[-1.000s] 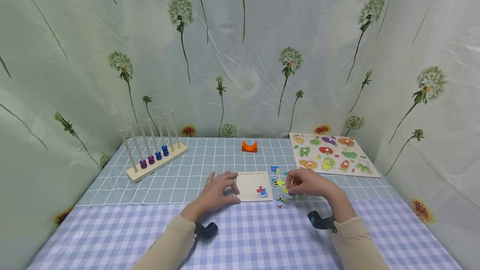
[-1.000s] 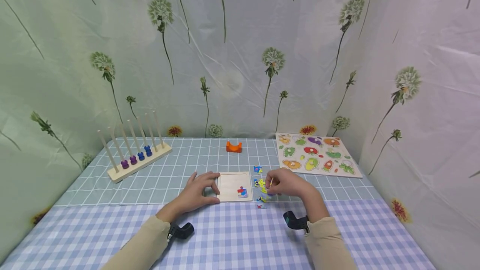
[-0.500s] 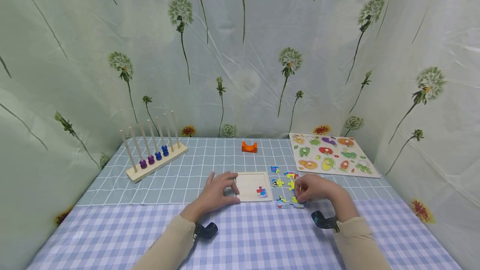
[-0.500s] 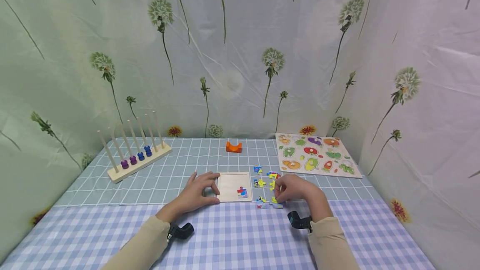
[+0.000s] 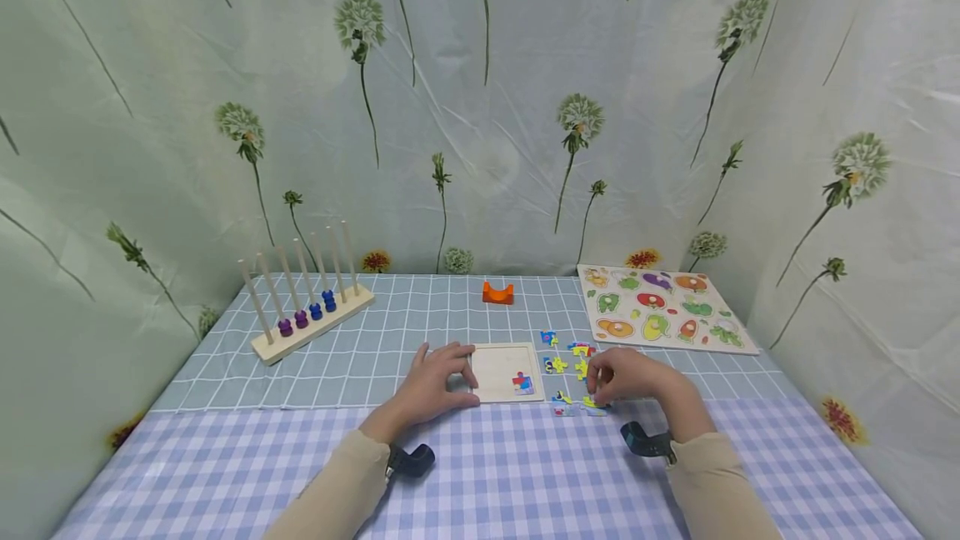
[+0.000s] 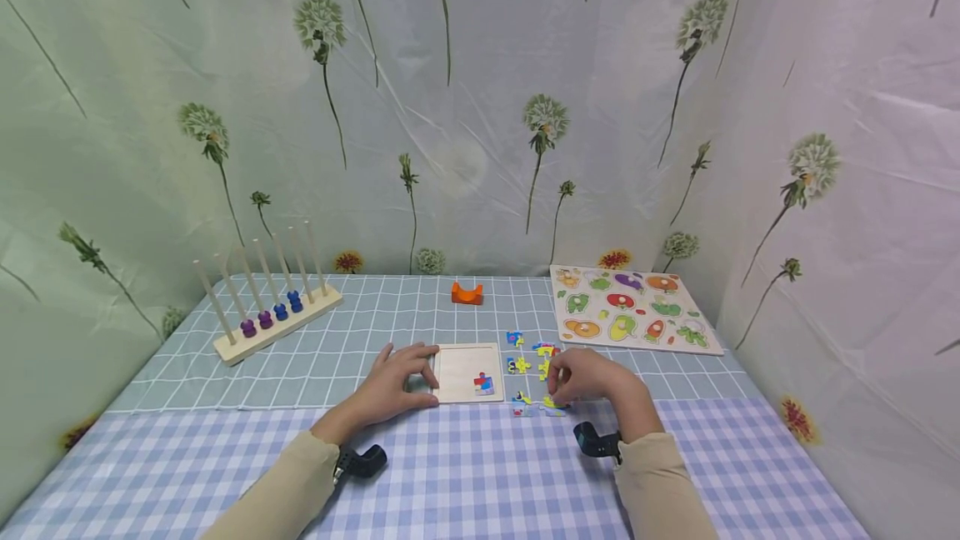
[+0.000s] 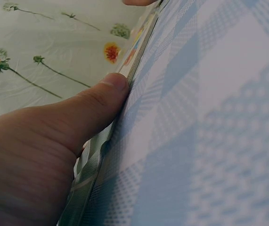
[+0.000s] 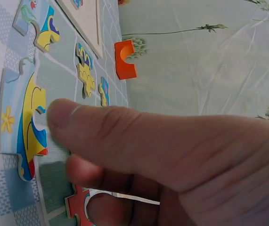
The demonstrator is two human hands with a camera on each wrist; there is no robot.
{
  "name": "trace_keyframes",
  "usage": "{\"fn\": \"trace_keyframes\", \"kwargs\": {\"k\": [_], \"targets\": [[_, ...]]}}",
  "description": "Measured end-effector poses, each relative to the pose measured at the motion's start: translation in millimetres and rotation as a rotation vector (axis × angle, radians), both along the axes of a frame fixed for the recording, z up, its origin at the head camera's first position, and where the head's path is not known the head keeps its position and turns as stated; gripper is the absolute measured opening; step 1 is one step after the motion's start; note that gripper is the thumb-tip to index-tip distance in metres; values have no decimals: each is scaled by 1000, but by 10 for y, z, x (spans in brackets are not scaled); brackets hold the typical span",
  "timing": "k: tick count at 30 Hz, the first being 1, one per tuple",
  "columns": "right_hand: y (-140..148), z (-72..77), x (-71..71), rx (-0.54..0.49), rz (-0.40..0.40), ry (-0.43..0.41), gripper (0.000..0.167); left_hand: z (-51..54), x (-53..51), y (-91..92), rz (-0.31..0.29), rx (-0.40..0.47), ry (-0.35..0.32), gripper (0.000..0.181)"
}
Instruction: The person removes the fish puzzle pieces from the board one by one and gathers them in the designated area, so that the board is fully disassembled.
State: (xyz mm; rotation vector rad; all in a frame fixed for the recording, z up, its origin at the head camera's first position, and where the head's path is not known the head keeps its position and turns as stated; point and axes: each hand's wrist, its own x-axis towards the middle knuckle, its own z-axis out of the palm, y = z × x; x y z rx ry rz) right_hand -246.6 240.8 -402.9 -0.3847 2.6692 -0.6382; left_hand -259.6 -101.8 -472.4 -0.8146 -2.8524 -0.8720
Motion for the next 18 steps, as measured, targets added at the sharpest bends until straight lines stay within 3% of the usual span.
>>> {"fn": "trace_keyframes", "kwargs": {"k": [7, 18], "targets": [[-75, -19, -56, -32, -5, 86, 12, -5, -7, 1, 2, -8, -3, 18], [-530, -130, -32, -80, 66, 248, 18, -10, -7, -7, -3, 3, -1, 18]]}}
